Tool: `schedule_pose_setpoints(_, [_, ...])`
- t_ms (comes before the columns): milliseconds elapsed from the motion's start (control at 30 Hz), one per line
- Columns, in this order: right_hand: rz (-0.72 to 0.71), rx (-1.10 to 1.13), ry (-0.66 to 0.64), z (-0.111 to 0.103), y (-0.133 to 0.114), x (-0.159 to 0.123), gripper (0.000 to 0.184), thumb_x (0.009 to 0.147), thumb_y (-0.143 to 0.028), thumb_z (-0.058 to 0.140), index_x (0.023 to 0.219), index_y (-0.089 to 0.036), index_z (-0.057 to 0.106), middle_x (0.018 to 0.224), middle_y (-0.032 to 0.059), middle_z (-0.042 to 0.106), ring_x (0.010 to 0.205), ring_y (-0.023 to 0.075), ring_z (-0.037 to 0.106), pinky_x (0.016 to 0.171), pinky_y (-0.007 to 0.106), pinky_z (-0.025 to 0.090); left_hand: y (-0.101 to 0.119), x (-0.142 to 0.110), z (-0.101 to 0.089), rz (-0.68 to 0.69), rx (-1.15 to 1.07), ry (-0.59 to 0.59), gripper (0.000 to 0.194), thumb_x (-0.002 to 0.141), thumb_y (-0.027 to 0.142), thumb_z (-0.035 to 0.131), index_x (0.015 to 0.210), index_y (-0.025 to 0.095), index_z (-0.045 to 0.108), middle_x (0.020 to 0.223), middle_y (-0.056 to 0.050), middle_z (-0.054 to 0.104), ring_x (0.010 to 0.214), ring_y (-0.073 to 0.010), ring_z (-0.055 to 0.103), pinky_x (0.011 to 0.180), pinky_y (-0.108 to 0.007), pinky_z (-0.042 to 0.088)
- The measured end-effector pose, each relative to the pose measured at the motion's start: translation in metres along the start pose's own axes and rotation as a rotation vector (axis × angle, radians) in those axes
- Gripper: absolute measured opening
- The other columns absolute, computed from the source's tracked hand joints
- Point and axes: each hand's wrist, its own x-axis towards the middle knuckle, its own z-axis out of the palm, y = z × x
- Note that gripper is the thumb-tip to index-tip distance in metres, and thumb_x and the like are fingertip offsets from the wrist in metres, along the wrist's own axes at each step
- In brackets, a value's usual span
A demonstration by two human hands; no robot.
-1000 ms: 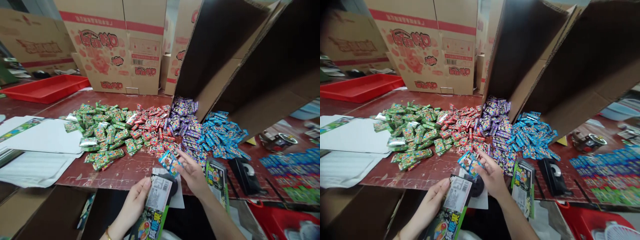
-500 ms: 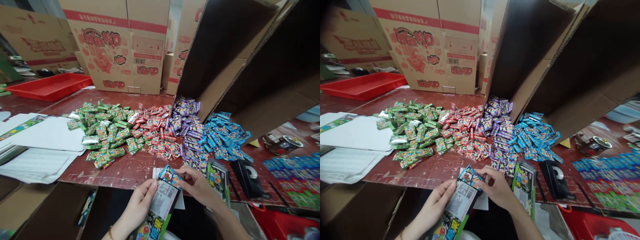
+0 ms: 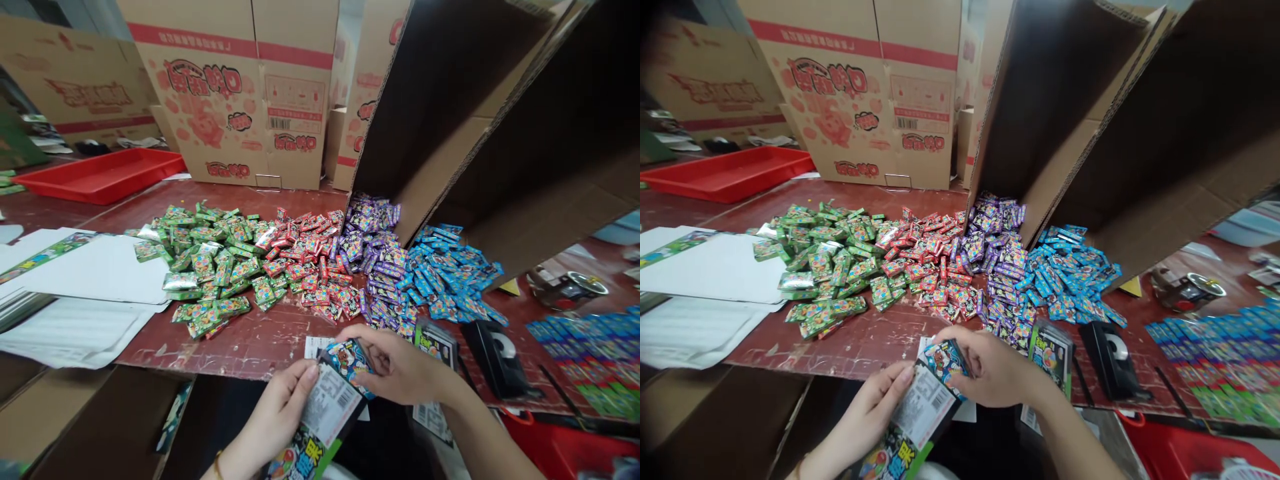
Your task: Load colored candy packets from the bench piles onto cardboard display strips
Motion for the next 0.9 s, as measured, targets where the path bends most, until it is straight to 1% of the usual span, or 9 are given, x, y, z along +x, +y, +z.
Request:
schedule_pose_setpoints(167, [-0.105, -0.135, 0.056, 0.003, -0.005, 0.007, 0.016, 0.081, -0.013, 0.057, 0.095, -0.020, 0.059, 0.060, -0.0070, 0.045, 0.052, 0.0089, 0.041, 0.053, 0.021, 0.032, -0.002, 0.000, 0.009, 0.028, 0.086, -0.021, 0.033, 0.093, 0.041, 0.038, 0.081, 0.018, 0.058, 0.069, 0.001, 0.053, 0.064, -0.0152, 0.046, 0.060, -0.023, 0.038])
schedule_pose_setpoints(267, [-0.149, -0.125, 0.080, 0.009, -0.004, 0.011, 0.015, 0.084, -0.013, 0.056, 0.095, -0.020, 0.062, 0.080, -0.0013, 0.058, 0.066, 0.0116, 0.050, 0.064, 0.023, 0.038, 0.001, 0.004, 0.009, 0.038, 0.115, 0.002, 0.033, 0.093, 0.041, 0.038, 0.083, 0.018, 0.060, 0.065, 0.001, 0.051, 0.060, -0.0150, 0.045, 0.056, -0.022, 0.036])
schedule_pose_setpoints(367, [-0.116, -0.024, 0.306, 0.017, 0.005, 0.014, 0.025, 0.082, -0.020, 0.061, 0.107, -0.021, 0.058, 0.088, 0.0019, 0.059, 0.074, 0.0147, 0.054, 0.070, 0.026, 0.042, 0.004, 0.009, 0.005, 0.049, 0.053, 0.098, 0.034, 0.092, 0.044, 0.040, 0.093, 0.018, 0.061, 0.068, 0.000, 0.056, 0.063, -0.0164, 0.048, 0.058, -0.023, 0.038])
schedule_pose_setpoints(467, [-0.136, 0.031, 0.504, 0.030, 0.013, 0.017, 0.012, 0.075, -0.026, 0.070, 0.084, -0.020, 0.065, 0.100, 0.0056, 0.057, 0.095, 0.0207, 0.053, 0.085, 0.033, 0.041, 0.002, 0.012, 0.004, 0.044, -0.077, 0.174, 0.034, 0.090, 0.047, 0.044, 0.098, 0.018, 0.061, 0.076, -0.002, 0.062, 0.071, -0.0187, 0.054, 0.065, -0.024, 0.043])
schedule_pose_setpoints(567, [-0.121, 0.081, 0.483, 0.048, 0.018, 0.021, 0.016, 0.073, -0.032, 0.072, 0.066, -0.019, 0.066, 0.121, 0.0070, 0.050, 0.114, 0.0254, 0.046, 0.097, 0.039, 0.035, -0.008, 0.012, 0.007, 0.002, -0.235, 0.189, 0.034, 0.088, 0.049, 0.047, 0.096, 0.018, 0.061, 0.078, -0.002, 0.064, 0.070, -0.0181, 0.056, 0.063, -0.024, 0.045])
schedule_pose_setpoints(733, [-0.133, 0.190, 0.467, 0.054, 0.045, 0.034, 0.015, 0.080, -0.035, 0.064, 0.079, -0.021, 0.070, 0.125, 0.0078, 0.052, 0.113, 0.0225, 0.051, 0.096, 0.037, 0.039, -0.029, 0.010, -0.002, -0.120, -0.414, 0.173, 0.033, 0.079, 0.050, 0.061, 0.092, 0.019, 0.060, 0.072, -0.001, 0.066, 0.061, -0.0153, 0.057, 0.057, -0.022, 0.047])
schedule_pose_setpoints(800, [-0.039, 0.107, 0.667, 0.039, 0.067, 0.042, 0.014, 0.078, -0.031, 0.064, 0.087, -0.023, 0.069, 0.118, 0.0083, 0.058, 0.113, 0.0240, 0.050, 0.099, 0.041, 0.035, -0.032, 0.010, -0.009, -0.143, -0.411, 0.177, 0.034, 0.076, 0.049, 0.065, 0.088, 0.018, 0.060, 0.068, 0.000, 0.064, 0.059, -0.0146, 0.057, 0.057, -0.022, 0.047])
schedule_pose_setpoints(833, [0.038, 0.057, 0.818, 0.030, 0.079, 0.046, 0.017, 0.073, -0.029, 0.068, 0.088, -0.023, 0.068, 0.113, 0.0088, 0.060, 0.113, 0.0264, 0.049, 0.100, 0.044, 0.031, -0.032, 0.010, -0.012, -0.143, -0.400, 0.197, 0.034, 0.075, 0.050, 0.066, 0.085, 0.018, 0.059, 0.066, 0.001, 0.063, 0.057, -0.0136, 0.057, 0.055, -0.021, 0.046])
schedule_pose_setpoints(900, [0.165, 0.026, 0.985, 0.013, 0.101, 0.052, 0.024, 0.059, -0.026, 0.076, 0.081, -0.021, 0.068, 0.104, 0.0102, 0.063, 0.112, 0.0328, 0.046, 0.101, 0.051, 0.025, -0.031, 0.010, -0.015, -0.129, -0.384, 0.270, 0.035, 0.072, 0.051, 0.068, 0.076, 0.018, 0.058, 0.057, 0.004, 0.058, 0.049, -0.0101, 0.051, 0.048, -0.017, 0.041])
